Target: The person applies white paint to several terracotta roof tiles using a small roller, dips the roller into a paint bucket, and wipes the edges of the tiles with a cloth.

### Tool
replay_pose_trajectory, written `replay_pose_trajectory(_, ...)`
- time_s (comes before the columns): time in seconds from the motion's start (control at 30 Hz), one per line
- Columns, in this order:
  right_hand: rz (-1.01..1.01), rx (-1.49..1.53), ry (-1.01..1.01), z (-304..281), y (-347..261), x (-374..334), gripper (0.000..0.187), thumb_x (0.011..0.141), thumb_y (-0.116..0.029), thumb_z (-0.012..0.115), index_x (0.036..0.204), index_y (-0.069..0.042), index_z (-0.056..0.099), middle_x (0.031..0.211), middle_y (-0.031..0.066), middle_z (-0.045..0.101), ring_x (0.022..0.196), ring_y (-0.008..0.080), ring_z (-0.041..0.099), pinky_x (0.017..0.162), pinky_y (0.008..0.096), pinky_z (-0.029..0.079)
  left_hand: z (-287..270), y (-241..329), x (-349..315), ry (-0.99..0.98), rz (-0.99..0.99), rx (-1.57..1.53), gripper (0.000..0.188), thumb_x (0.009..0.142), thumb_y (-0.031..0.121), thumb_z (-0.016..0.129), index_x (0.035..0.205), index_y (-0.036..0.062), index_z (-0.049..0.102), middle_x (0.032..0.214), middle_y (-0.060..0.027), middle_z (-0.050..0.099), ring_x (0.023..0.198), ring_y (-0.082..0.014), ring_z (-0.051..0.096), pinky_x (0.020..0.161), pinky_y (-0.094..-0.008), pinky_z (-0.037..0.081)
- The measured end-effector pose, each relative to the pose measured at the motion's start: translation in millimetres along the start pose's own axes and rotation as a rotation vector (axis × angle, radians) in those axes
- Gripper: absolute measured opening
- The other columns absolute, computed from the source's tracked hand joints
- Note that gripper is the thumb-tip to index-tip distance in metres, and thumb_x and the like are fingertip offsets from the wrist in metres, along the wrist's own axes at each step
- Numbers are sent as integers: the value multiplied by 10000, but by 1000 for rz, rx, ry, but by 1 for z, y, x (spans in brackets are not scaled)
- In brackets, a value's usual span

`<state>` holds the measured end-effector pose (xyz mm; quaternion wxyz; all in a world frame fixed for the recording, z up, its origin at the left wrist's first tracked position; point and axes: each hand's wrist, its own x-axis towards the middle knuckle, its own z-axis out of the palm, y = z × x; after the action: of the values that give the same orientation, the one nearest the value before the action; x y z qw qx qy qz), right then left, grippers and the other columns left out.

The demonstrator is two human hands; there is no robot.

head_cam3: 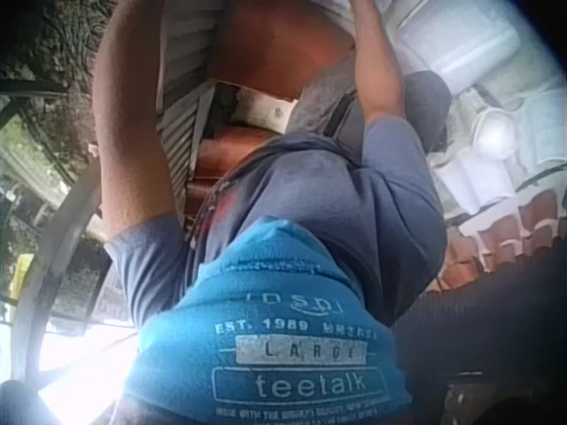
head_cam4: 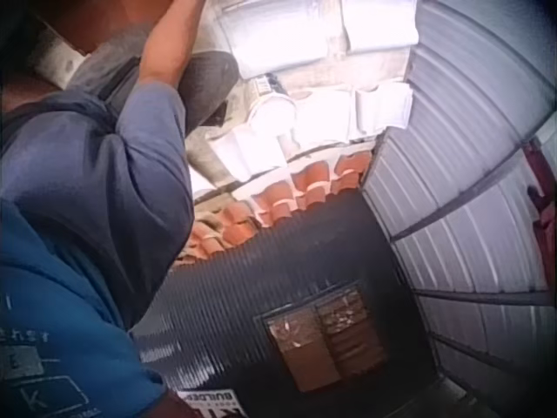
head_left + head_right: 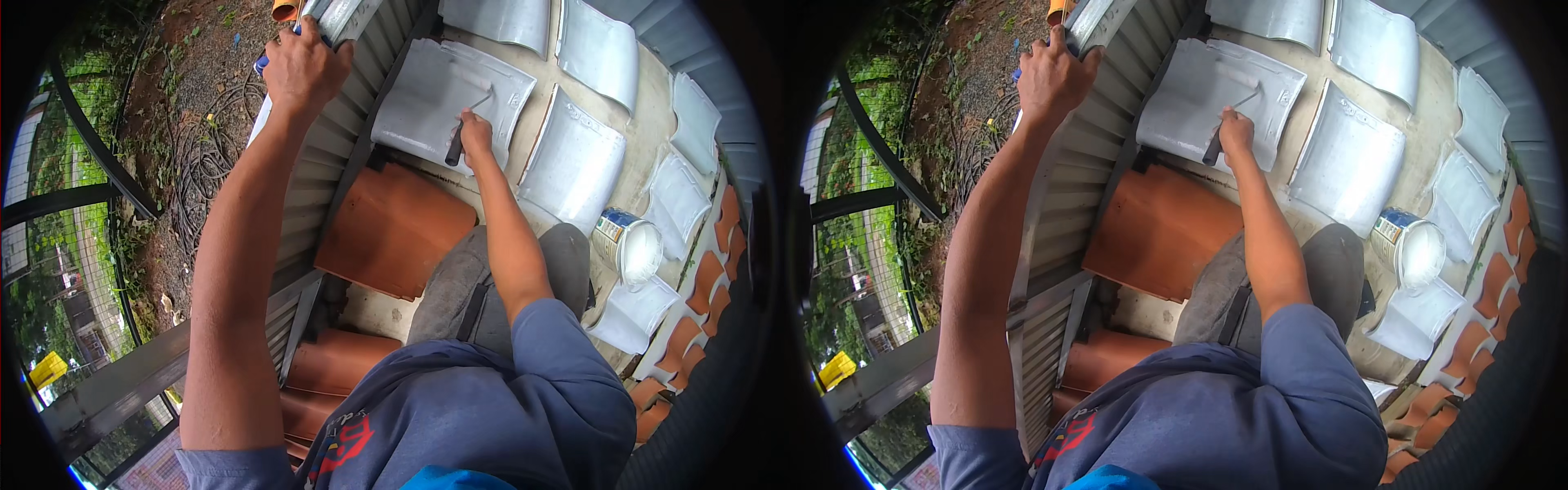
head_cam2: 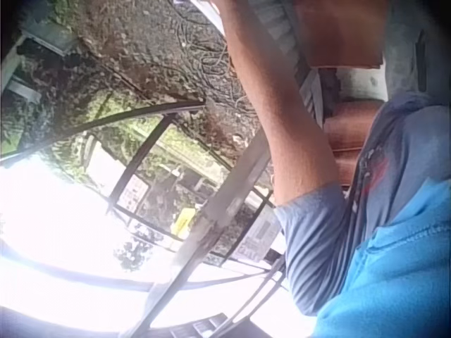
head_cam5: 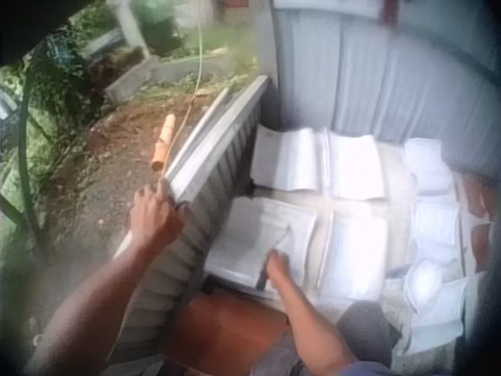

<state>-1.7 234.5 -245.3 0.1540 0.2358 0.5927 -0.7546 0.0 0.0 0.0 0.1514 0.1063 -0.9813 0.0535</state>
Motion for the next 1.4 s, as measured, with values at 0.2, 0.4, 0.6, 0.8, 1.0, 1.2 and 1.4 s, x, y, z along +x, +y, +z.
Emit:
replay_pose_trajectory(0.2, 101, -6, -36, 4, 3, -24, 384, 1051, -334, 537, 1021, 37, 629, 672, 88, 572, 499, 193, 542, 463, 353, 491, 0, -2, 1, -2, 4, 13, 718, 877, 530, 675, 1357, 17, 522, 1252, -270, 581, 1173, -446, 575, 893, -517, 556)
replay_pose_trajectory(0.4, -273, -105, -22, 43, -38, 17, 386, 1035, -309, 567, 924, 48, 661, 633, 112, 595, 518, 205, 590, 511, 392, 513, 3, -1, 2, 43, 27, 21, 720, 874, 534, 678, 1353, 17, 530, 1225, -267, 593, 1161, -442, 580, 888, -514, 556)
replay_pose_trajectory(0.6, -333, -511, 203, 89, -30, 18, 424, 989, -333, 566, 840, 43, 691, 865, 292, 701, 909, 490, 671, 825, 521, 508, 2, -6, 1, 50, 24, 33, 725, 869, 541, 687, 1345, 18, 529, 1201, -265, 606, 1141, -445, 591, 880, -515, 558)
replay_pose_trajectory(0.8, -273, -394, 183, 99, -21, 11, 421, 992, -333, 566, 837, 37, 693, 844, 294, 694, 875, 462, 689, 809, 521, 510, 1, 0, 3, 31, 18, 17, 746, 873, 554, 679, 1368, 22, 511, 1206, -268, 601, 1141, -451, 586, 879, -509, 559)
replay_pose_trajectory(1.0, -255, -557, 99, 71, -50, 27, 426, 990, -340, 579, 832, 40, 687, 800, 264, 695, 756, 423, 690, 692, 497, 529, 1, -1, 2, 28, 6, -9, 787, 882, 568, 665, 1438, 44, 478, 1232, -283, 603, 1162, -480, 580, 965, -530, 512)
replay_pose_trajectory(1.2, -42, -390, -198, 19, -43, 33, 328, 1007, -258, 578, 898, 33, 682, 705, 146, 660, 599, 271, 665, 541, 426, 534, -2, -3, -2, 27, -9, -39, 781, 878, 552, 678, 1459, 73, 471, 1246, -284, 601, 1173, -480, 577, 958, -535, 520)
replay_pose_trajectory(1.4, -414, -928, -79, -20, -101, 21, 287, 1001, -266, 598, 969, -2, 706, 761, 206, 684, 669, 349, 701, 625, 474, 557, -32, 6, -2, -57, -111, -130, 572, 885, 379, 713, 1308, 44, 523, 1223, -271, 588, 1171, -445, 553, 959, -532, 476)
